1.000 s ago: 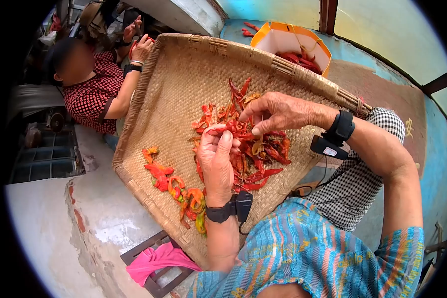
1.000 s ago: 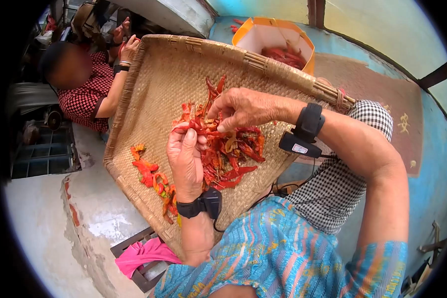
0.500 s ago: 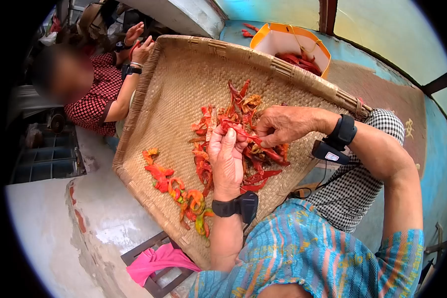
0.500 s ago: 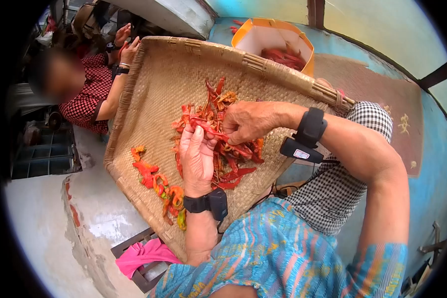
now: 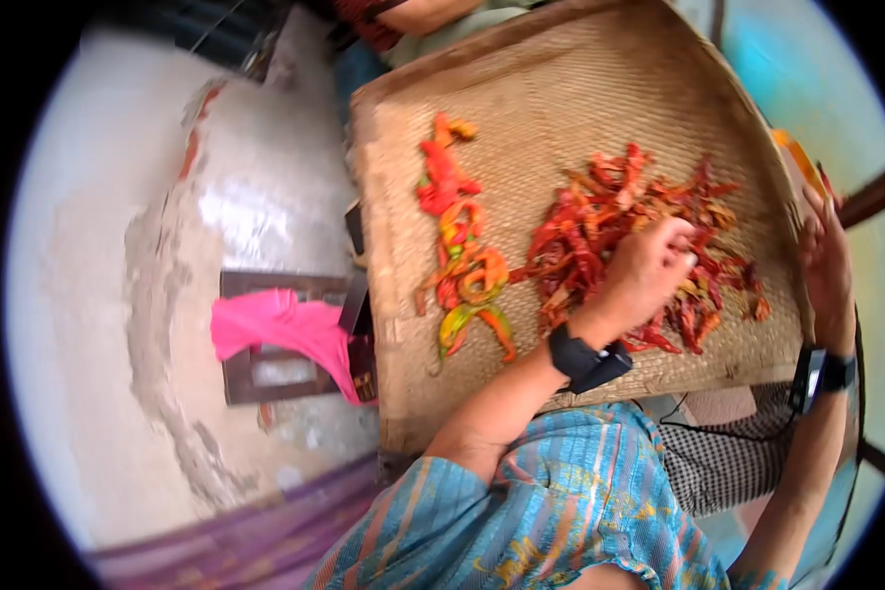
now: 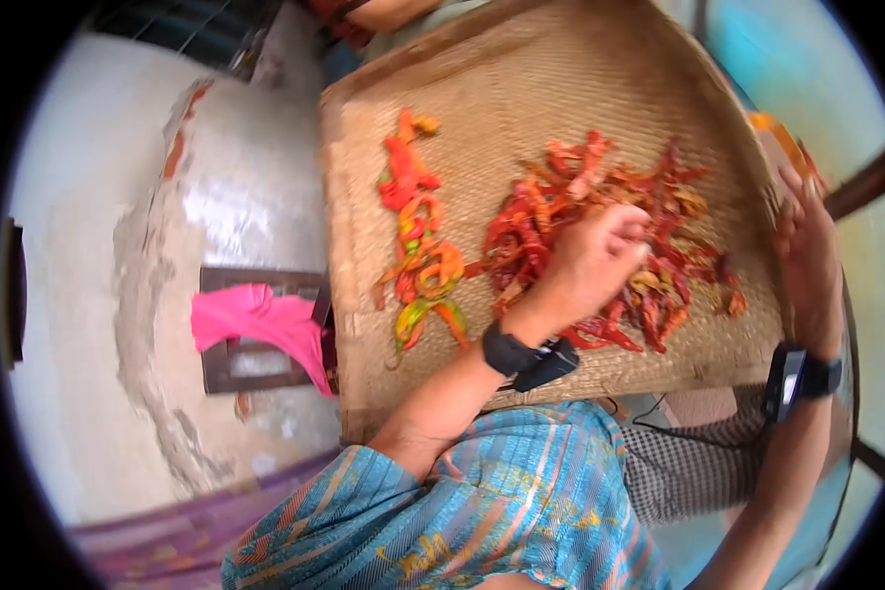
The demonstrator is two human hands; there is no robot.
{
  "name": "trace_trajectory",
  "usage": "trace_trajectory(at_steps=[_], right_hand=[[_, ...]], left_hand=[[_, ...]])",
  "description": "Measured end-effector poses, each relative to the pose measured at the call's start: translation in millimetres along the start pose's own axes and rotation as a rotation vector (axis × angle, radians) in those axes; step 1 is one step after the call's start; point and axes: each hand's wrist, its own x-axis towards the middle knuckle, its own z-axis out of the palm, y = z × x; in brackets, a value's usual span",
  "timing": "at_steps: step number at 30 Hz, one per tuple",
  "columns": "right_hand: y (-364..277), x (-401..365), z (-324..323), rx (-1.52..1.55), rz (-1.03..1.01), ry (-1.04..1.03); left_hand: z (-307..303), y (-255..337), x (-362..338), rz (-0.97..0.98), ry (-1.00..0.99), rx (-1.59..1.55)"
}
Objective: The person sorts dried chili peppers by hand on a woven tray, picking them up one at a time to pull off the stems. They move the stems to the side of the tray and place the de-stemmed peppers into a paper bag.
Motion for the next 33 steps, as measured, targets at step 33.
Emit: trace_trajectory(at_steps=[33], right_hand=[[-2.4,-5.7,1.1,0.193,0.004,-0.146]], left_hand=[[-16.2,-21.0,1.3,-0.1,0.054,0.014]])
